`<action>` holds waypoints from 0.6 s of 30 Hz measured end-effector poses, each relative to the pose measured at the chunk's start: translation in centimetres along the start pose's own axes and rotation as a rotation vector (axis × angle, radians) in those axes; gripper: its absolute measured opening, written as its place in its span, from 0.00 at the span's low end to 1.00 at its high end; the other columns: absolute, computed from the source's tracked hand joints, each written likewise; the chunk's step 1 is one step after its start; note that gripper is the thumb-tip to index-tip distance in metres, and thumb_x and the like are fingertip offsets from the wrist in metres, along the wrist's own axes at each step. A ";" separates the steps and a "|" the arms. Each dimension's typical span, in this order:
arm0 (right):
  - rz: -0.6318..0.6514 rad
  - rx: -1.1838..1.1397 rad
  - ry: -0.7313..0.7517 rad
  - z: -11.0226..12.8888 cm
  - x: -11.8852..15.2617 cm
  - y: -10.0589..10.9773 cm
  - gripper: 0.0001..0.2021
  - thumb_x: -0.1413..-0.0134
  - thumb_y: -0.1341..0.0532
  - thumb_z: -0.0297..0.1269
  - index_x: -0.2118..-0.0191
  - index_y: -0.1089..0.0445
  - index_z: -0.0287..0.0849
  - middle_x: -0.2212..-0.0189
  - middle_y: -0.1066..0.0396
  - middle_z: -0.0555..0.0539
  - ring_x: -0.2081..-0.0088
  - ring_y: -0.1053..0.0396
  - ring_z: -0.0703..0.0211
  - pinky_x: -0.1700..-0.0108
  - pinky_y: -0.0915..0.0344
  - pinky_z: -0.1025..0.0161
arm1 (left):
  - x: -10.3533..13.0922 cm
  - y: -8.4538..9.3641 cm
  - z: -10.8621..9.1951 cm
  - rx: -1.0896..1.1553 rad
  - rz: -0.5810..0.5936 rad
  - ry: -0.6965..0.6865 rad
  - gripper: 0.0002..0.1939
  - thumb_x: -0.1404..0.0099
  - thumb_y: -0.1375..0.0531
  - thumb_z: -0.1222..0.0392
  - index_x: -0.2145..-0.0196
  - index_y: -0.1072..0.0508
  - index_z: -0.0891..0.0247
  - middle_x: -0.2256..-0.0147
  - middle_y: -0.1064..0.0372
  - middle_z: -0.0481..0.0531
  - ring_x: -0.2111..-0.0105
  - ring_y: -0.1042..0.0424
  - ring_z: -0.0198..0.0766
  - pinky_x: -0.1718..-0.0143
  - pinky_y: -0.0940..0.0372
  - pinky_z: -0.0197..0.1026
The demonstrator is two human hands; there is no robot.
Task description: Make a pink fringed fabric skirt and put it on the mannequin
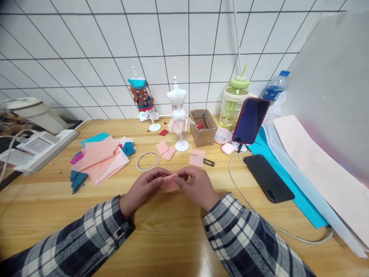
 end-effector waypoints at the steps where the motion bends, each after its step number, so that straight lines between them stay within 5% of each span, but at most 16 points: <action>1: -0.004 -0.015 -0.031 -0.1 0.0 -0.1 0.10 0.46 0.40 0.41 0.69 0.28 0.40 0.75 0.29 0.50 0.71 0.34 0.62 0.67 0.37 0.64 | 0.1 -0.1 -0.1 0.002 0.008 -0.014 0.20 0.40 0.38 0.48 0.54 0.28 0.63 0.58 0.28 0.56 0.58 0.30 0.43 0.59 0.36 0.41; 3: 0.000 -0.031 -0.066 -0.4 -0.1 -0.2 0.09 0.46 0.40 0.41 0.70 0.29 0.41 0.76 0.31 0.51 0.73 0.37 0.63 0.69 0.39 0.66 | 0.1 -0.4 -0.1 -0.020 -0.003 -0.013 0.25 0.43 0.36 0.49 0.50 0.31 0.61 0.54 0.29 0.57 0.57 0.29 0.44 0.60 0.35 0.41; 10: 0.005 -0.030 -0.058 -0.1 -0.1 -0.3 0.10 0.49 0.39 0.41 0.64 0.28 0.40 0.74 0.31 0.50 0.72 0.36 0.63 0.68 0.38 0.65 | -0.3 -0.6 -0.2 -0.210 -0.099 0.051 0.14 0.41 0.38 0.51 0.64 0.27 0.65 0.69 0.28 0.51 0.70 0.31 0.37 0.70 0.38 0.37; 15: 0.014 -0.024 -0.095 -0.5 -0.3 -0.5 0.07 0.50 0.39 0.38 0.68 0.29 0.40 0.77 0.32 0.52 0.74 0.37 0.64 0.71 0.39 0.66 | -0.3 -0.5 0.0 -0.088 -0.133 0.026 0.17 0.44 0.36 0.53 0.59 0.30 0.64 0.66 0.29 0.52 0.69 0.31 0.36 0.69 0.37 0.36; 18: 0.008 -0.118 -0.112 -0.8 -0.3 -0.6 0.07 0.50 0.40 0.38 0.67 0.29 0.41 0.76 0.31 0.51 0.74 0.36 0.64 0.72 0.39 0.67 | -0.3 -0.6 0.0 -0.029 -0.060 0.038 0.22 0.43 0.35 0.52 0.54 0.31 0.63 0.64 0.29 0.51 0.69 0.31 0.36 0.69 0.38 0.36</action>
Point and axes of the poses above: each hand's wrist, its own x-axis away from the middle knuckle, its own y-axis out of the back of the hand, z = x × y, the point moved 1 cm from there along -x, towards the middle knuckle
